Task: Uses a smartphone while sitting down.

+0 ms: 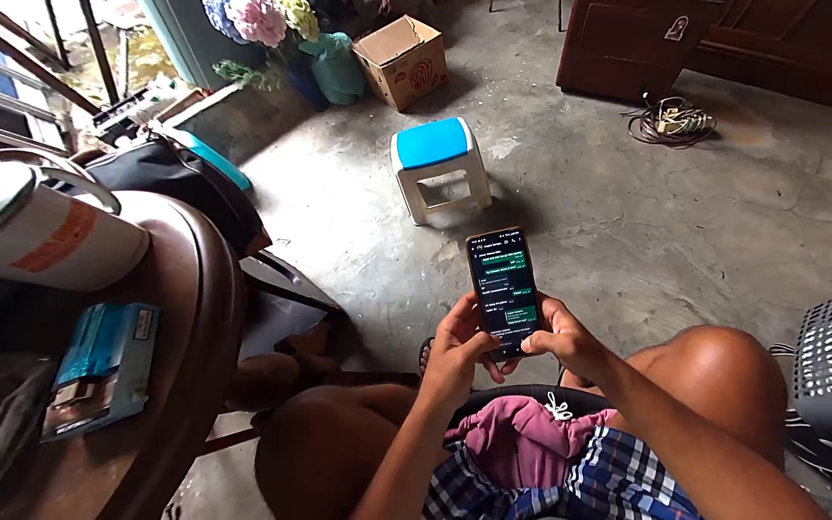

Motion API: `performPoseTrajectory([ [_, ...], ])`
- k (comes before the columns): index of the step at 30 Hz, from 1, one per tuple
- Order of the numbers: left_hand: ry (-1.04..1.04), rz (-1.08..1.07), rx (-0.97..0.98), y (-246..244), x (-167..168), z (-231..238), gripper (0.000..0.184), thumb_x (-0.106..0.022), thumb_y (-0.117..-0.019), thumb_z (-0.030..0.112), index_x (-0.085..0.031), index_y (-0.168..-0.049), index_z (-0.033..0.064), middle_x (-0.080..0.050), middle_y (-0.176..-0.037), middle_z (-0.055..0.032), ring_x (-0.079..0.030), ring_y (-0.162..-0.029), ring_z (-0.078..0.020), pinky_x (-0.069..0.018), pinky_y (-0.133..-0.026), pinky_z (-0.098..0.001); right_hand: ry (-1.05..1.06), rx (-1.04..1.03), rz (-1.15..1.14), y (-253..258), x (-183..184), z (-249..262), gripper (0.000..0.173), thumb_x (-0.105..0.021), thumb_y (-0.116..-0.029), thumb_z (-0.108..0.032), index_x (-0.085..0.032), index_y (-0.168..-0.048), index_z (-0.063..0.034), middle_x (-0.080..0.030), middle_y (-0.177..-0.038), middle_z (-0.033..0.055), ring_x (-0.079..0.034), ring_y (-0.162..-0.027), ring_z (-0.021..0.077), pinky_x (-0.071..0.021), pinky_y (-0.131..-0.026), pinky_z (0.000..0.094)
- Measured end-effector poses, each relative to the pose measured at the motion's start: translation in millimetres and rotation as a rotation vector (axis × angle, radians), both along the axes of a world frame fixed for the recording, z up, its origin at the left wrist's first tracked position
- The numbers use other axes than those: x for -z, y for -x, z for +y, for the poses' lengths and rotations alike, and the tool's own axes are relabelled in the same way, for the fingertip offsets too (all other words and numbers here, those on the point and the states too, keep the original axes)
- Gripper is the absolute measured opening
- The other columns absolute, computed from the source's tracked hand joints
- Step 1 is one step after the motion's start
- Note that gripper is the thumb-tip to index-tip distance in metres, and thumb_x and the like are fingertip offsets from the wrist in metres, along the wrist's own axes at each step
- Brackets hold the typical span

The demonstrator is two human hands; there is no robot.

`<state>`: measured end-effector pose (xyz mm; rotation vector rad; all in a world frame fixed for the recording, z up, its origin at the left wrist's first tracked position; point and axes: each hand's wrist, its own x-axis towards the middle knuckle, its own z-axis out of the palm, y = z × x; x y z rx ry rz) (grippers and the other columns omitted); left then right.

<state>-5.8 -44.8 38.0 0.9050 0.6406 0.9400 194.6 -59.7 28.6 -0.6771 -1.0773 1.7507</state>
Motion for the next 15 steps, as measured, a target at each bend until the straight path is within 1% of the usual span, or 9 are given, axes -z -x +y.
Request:
performPoseTrajectory([
  [3,0.014,-0.013,-0.002,-1.0,0.0,-0.1,0.049,-0.045,-0.0909,-0.008,-0.044,-0.139,-0.001,-0.068,-0.118,-0.0218,-0.075,-0.078,-0.0256,-0.059,-0.046,-0.0335,-0.001,0.007,-0.008,0.0,-0.8,0.0,0.046,-0.051,-0.0886,0.006,-0.045,-0.134,0.002,-0.07,-0.117,0.0148,-0.075,-0.098,0.0269,-0.0661,-0.078,0.0451],
  [6,0.018,-0.022,-0.003,-1.1,-0.2,0.2,0.046,-0.042,-0.094,-0.004,-0.045,-0.14,-0.0006,-0.068,-0.119,-0.0217,-0.075,-0.081,-0.0257,-0.0594,-0.047,-0.0338,-0.006,0.013,-0.016,1.4,-0.8,0.1,0.048,-0.059,-0.0889,0.005,-0.045,-0.135,0.0024,-0.071,-0.117,0.0155,-0.075,-0.097,0.0283,-0.0667,-0.078,0.045],
  [8,0.032,-0.023,-0.01,-1.3,-0.3,0.2,0.046,-0.041,-0.0949,-0.003,-0.045,-0.141,-0.0007,-0.068,-0.118,-0.0221,-0.075,-0.08,-0.0262,-0.0597,-0.047,-0.0346,-0.014,0.032,-0.04,2.9,-1.3,0.0,0.048,-0.063,-0.0886,0.007,-0.046,-0.134,0.0028,-0.072,-0.116,0.0151,-0.076,-0.095,0.0278,-0.0671,-0.077,0.0436],
  [11,0.032,-0.022,-0.017,-1.6,-0.8,0.2,0.046,-0.042,-0.0938,-0.004,-0.045,-0.14,-0.0009,-0.068,-0.118,-0.0218,-0.075,-0.079,-0.0261,-0.0594,-0.046,-0.0345,-0.014,0.04,-0.056,3.7,-1.7,-0.4,0.048,-0.062,-0.0883,0.008,-0.046,-0.134,0.0028,-0.072,-0.116,0.0146,-0.076,-0.095,0.0267,-0.067,-0.078,0.0424],
  [15,0.008,-0.017,-0.019,-2.0,-0.3,-0.5,0.047,-0.045,-0.0911,-0.007,-0.044,-0.138,-0.0014,-0.069,-0.116,-0.0206,-0.074,-0.076,-0.0237,-0.0584,-0.045,-0.0322,-0.007,0.004,-0.02,0.5,-0.4,0.0,0.052,-0.054,-0.0859,0.006,-0.044,-0.136,0.0016,-0.07,-0.119,0.0144,-0.075,-0.1,0.0273,-0.0664,-0.079,0.0462],
])
